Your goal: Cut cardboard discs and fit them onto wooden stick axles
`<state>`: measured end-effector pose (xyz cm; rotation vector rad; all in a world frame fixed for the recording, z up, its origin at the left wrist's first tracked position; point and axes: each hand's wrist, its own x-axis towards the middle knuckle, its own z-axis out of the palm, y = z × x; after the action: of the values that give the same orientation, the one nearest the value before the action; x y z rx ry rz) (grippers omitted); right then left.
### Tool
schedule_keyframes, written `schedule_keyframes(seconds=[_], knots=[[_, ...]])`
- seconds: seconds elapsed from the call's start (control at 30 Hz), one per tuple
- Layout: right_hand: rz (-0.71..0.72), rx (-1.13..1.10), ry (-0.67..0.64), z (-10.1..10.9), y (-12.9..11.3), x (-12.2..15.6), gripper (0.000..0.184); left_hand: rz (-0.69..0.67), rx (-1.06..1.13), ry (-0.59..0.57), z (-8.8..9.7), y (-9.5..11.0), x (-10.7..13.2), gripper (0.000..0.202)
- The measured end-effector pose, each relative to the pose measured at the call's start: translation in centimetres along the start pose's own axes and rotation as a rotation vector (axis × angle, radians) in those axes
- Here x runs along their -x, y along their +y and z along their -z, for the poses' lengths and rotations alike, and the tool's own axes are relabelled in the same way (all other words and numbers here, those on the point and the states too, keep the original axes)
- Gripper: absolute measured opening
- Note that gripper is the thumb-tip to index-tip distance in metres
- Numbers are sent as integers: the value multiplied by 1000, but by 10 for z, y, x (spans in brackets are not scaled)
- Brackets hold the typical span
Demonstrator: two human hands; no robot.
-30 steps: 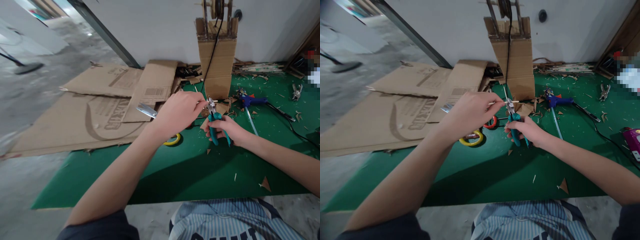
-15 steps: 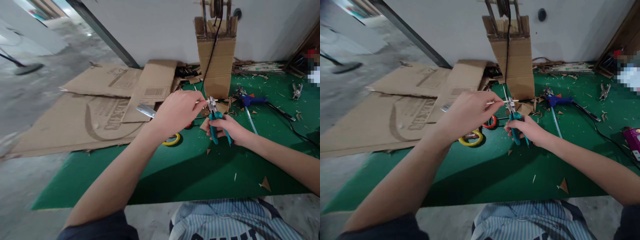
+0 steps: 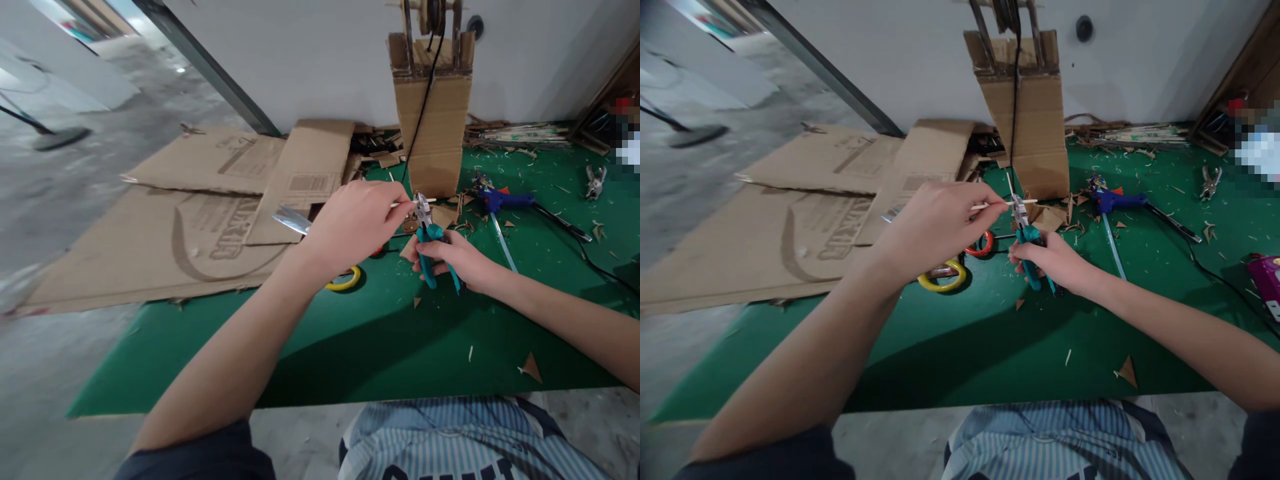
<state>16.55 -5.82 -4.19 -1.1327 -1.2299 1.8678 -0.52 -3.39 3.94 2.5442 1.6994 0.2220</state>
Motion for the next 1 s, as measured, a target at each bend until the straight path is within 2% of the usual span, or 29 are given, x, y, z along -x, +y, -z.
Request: schedule_keyframes(seconds=[0.2,0.4,0.57,0.73,0.9,1.0], knots=[[15,16,-9,0,0,0,22,-55,24,52,-3,-5,0,24],[32,54,-2,0,1,-2,17,-83,9,72,-4,-7,-1,25],[67,182,45,-4,5,-2,14,-135,70,111,-7,-11,-1,23],[151,369,149,-5,7,2,24,-255,120,196,-10,-16,1,23],[316,529,250,5,3,3,26,-367,181,358,-17,-17,2,21],[381,569,277,10,3,2,25,-365,191,381,-20,-15,2,21]])
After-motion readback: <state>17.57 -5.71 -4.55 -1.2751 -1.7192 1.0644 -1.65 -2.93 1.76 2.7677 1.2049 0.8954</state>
